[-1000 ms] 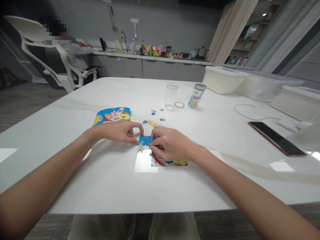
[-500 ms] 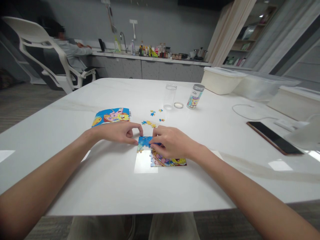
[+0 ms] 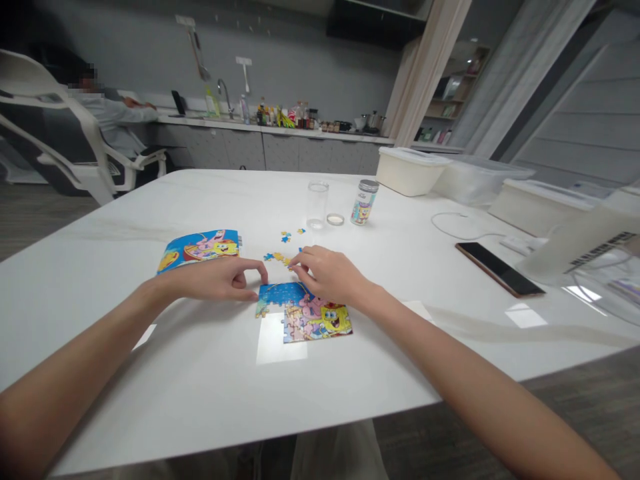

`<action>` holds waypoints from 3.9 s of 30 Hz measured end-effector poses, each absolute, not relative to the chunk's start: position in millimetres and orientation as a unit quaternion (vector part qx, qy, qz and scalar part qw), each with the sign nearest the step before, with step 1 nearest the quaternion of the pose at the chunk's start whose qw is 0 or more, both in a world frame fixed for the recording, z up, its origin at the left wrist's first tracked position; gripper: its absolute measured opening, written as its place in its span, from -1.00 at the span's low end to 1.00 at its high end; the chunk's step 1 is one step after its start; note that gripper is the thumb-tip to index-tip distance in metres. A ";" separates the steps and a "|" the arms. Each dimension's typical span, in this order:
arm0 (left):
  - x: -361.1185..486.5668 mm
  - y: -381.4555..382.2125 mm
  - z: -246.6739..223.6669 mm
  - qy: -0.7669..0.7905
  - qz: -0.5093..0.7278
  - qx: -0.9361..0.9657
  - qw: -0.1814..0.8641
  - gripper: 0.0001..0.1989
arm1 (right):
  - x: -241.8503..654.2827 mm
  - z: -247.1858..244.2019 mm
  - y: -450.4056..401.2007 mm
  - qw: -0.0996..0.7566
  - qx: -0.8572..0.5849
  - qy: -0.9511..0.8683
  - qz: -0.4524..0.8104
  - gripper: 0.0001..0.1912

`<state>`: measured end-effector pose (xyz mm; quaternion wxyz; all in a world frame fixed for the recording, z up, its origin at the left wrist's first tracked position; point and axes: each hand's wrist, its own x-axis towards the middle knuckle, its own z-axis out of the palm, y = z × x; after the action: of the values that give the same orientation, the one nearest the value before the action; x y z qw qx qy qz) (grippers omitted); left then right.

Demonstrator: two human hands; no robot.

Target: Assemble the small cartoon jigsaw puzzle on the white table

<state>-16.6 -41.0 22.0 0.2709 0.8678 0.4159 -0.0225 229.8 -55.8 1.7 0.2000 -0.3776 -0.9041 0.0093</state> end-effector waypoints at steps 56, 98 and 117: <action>-1.2 -42.9 -0.2 0.467 0.009 0.882 -0.060 -0.64 | 248.0 -30.8 -0.8 0.268 -0.463 -0.834 0.134 -0.86; -7.8 -35.9 -0.6 0.457 -0.004 0.889 -0.032 -0.68 | 244.8 -14.4 -10.4 0.386 -0.405 -0.481 0.675 -0.85; -7.0 -36.2 -0.4 0.459 -0.001 0.888 -0.027 -0.70 | 247.0 -21.4 -7.0 0.413 -0.387 -0.488 0.664 -0.77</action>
<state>-7.0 -36.2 -0.4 -0.0265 0.8882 0.4586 -0.0012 247.0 -7.0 -21.4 0.4132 -0.3867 -0.4882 0.6644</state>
